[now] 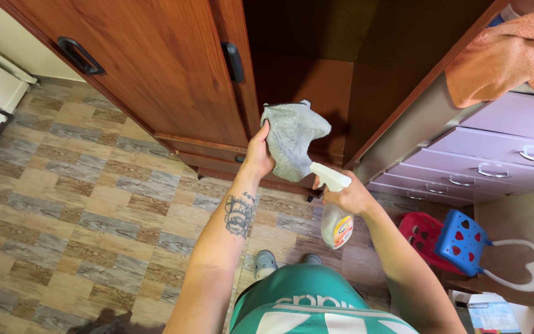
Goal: The person cleans the interior of a wooden wardrobe. They spray a cloth with cleaning solution and wipe the inside shelves and walls of the wardrobe. The person then closes the wardrobe doors.
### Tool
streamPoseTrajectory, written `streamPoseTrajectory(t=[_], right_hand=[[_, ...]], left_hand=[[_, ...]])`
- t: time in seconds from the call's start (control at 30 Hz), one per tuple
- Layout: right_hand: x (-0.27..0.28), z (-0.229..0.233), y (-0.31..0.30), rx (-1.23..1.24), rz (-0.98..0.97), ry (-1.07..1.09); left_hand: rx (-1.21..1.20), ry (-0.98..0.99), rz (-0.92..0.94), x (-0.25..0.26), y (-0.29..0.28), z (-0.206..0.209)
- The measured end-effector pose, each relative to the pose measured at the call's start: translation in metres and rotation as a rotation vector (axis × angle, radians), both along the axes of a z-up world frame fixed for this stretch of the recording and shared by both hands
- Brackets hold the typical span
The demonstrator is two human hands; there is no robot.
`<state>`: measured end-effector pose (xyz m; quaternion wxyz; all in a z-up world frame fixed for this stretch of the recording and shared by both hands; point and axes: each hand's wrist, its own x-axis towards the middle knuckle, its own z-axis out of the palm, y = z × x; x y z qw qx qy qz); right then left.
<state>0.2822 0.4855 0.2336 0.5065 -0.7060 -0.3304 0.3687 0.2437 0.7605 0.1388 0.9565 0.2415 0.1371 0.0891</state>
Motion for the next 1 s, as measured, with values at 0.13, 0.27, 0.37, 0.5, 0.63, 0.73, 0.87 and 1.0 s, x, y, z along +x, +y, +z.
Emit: streamPoseTrajectory(t=[0.13, 0.27, 0.37, 0.5, 0.63, 0.73, 0.87, 1.0], right_hand=[[0.01, -0.006, -0.005, 0.097, -0.045, 0.002], [0.023, -0.022, -0.014, 0.092, -0.162, 0.002], [0.026, -0.034, -0.02, 0.018, -0.202, -0.024], [0.018, -0.047, -0.026, -0.009, -0.24, 0.055], [0.007, -0.047, -0.029, -0.128, -0.153, -0.025], [0.0, -0.044, -0.03, -0.065, -0.059, -0.023], [-0.01, -0.038, -0.022, -0.094, -0.053, -0.038], [-0.01, -0.029, -0.014, 0.047, -0.107, -0.023]], left_hand=[[-0.007, 0.009, -0.011, -0.004, -0.001, -0.005], [-0.035, 0.022, -0.01, -0.008, -0.004, -0.005], [-0.046, 0.019, 0.01, -0.01, -0.005, -0.003], [-0.057, 0.007, 0.02, -0.011, -0.004, -0.001], [-0.045, 0.053, 0.033, -0.016, -0.003, 0.001], [-0.06, 0.057, 0.031, -0.018, -0.006, -0.002], [-0.075, 0.046, 0.022, -0.018, -0.006, -0.008], [-0.065, 0.033, 0.003, -0.023, -0.01, -0.015]])
